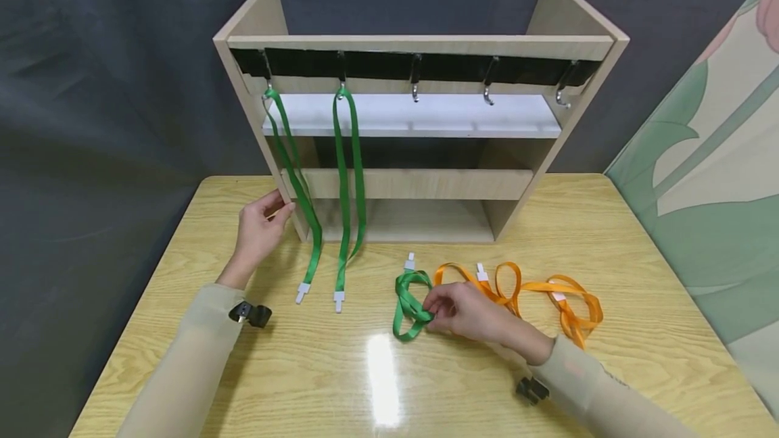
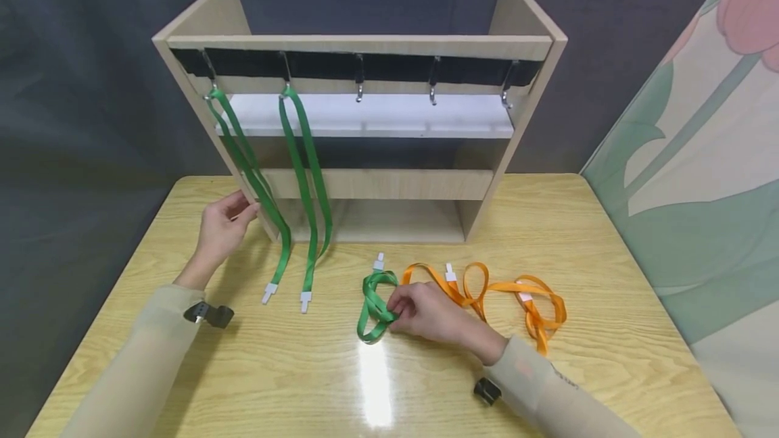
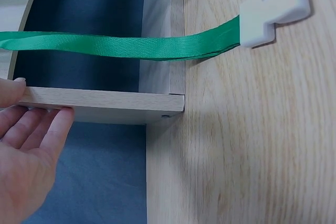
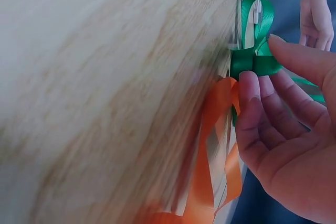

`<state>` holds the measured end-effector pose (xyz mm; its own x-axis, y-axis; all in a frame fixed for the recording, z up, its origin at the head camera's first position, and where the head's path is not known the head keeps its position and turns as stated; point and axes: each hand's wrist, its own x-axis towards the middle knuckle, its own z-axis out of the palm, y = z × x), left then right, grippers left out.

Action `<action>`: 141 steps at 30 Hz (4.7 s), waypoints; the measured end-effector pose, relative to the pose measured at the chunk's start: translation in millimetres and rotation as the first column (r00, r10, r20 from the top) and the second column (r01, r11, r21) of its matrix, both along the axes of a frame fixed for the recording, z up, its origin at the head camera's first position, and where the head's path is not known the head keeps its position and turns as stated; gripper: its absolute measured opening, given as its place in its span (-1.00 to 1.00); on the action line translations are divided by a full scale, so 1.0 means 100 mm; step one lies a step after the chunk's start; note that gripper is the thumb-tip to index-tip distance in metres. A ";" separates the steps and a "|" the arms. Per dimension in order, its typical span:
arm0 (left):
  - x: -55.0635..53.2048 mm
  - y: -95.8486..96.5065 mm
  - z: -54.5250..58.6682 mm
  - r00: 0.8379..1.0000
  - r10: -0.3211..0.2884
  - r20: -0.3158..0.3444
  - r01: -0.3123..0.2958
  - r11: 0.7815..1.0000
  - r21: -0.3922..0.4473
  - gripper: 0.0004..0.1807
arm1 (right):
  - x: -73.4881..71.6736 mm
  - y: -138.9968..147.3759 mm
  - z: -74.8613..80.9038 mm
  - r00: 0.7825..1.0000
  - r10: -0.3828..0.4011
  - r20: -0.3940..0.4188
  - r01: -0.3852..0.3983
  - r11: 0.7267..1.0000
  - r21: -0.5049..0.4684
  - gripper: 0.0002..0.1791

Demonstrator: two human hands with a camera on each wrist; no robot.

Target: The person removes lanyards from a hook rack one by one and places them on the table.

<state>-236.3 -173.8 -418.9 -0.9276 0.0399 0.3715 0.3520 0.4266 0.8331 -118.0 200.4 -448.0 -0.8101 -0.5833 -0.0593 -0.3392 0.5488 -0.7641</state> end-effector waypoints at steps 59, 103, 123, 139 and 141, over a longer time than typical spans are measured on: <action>0.01 0.01 0.02 0.996 0.029 -0.084 -0.035 0.997 -0.071 -0.69 | -0.95 -1.26 1.99 0.739 -0.486 -0.467 0.227 0.832 -0.506 -0.68; 0.01 0.02 0.04 0.998 0.026 -0.055 -0.031 0.996 -0.088 -0.69 | -0.60 -1.25 2.55 0.819 -0.455 -0.350 0.105 0.719 -0.687 -0.84; 0.00 0.03 0.03 0.998 0.031 -0.048 -0.036 0.995 -0.089 -0.68 | -0.69 -1.16 2.81 0.832 -0.435 -0.345 0.085 0.713 -0.696 -0.85; 0.00 0.02 0.03 0.998 0.042 -0.052 -0.048 0.994 -0.103 -0.69 | -0.60 -1.05 2.78 0.865 -0.370 -0.339 0.043 0.727 -0.685 -0.85; 0.00 0.02 0.03 0.998 0.043 -0.051 -0.048 0.994 -0.103 -0.69 | -0.58 -1.04 2.78 0.871 -0.353 -0.342 0.026 0.727 -0.686 -0.85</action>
